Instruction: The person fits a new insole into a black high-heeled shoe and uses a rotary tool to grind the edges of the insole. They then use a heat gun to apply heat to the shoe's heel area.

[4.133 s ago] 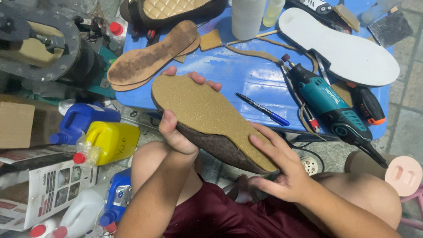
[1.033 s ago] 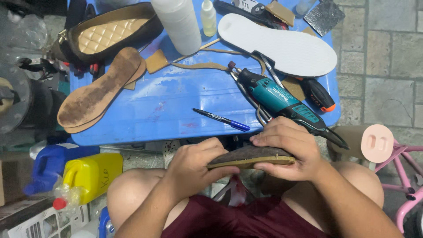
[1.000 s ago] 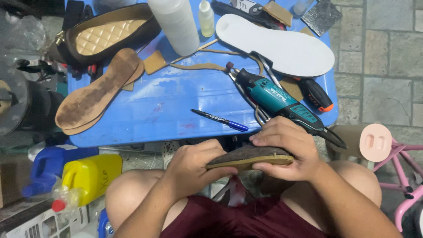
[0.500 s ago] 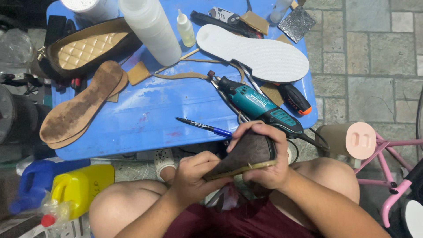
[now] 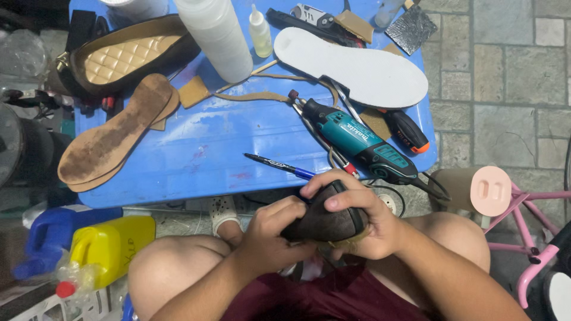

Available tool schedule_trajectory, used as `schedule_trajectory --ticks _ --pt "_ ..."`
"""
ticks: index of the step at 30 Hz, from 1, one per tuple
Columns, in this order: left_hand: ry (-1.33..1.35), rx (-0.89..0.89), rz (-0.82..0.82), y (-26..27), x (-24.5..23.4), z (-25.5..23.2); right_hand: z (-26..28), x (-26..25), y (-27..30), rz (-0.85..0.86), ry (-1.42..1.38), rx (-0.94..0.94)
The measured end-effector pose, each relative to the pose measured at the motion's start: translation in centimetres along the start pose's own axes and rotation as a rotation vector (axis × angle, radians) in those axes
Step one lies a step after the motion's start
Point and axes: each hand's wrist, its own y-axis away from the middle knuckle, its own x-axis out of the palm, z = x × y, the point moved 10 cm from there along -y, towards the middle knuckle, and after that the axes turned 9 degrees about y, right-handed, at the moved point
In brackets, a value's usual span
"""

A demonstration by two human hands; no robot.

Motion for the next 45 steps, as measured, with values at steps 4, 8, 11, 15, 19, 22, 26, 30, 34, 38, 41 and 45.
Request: schedule_trajectory --ticks 4,8,11,15,19,22,26,30,34,38,41,45 --pt "0.0 -0.052 -0.049 0.2 0.0 0.5 0.1 -0.4 -0.2 -0.074 0.024 -0.014" --pt "0.039 -0.137 -0.078 0.4 0.6 1.2 -1.3 0.2 0.9 -0.191 -0.144 0.073" --pt "0.179 -0.159 -0.113 0.4 1.1 1.0 -2.6 0.4 1.4 -0.255 -0.355 0.137" --pt "0.163 -0.356 -0.105 0.1 0.6 2.1 -3.4 -0.2 1.0 -0.342 -0.407 0.221" --pt "0.023 -0.355 -0.051 -1.0 -2.6 -0.7 -2.9 -1.5 -0.8 -0.255 -0.141 0.172" --pt "-0.375 -0.347 -0.057 -0.6 -5.8 -4.7 -1.2 -1.3 -2.0 -0.138 -0.001 0.03" --pt "-0.918 -0.166 -0.148 -0.1 -8.4 -7.7 -3.5 1.0 -3.4 -0.116 -0.084 0.192" --pt "-1.125 -0.108 -0.202 -0.2 -10.8 -3.9 -8.5 2.3 -7.6 -0.136 -0.012 0.318" --pt "-1.102 -0.054 -0.277 0.4 -12.9 -1.5 -10.9 3.0 -10.9 -0.158 -0.013 0.302" --pt "-1.057 -0.056 -0.321 1.2 -13.5 0.0 -11.0 3.2 -11.9 -0.123 0.115 0.377" --pt "-1.042 -0.036 -0.329 1.3 -13.6 0.5 -7.6 2.5 -11.5 -0.076 0.6 0.314" --pt "-0.937 -0.078 -0.305 1.6 -13.8 1.2 -5.3 4.5 -10.3 0.093 0.888 0.24"
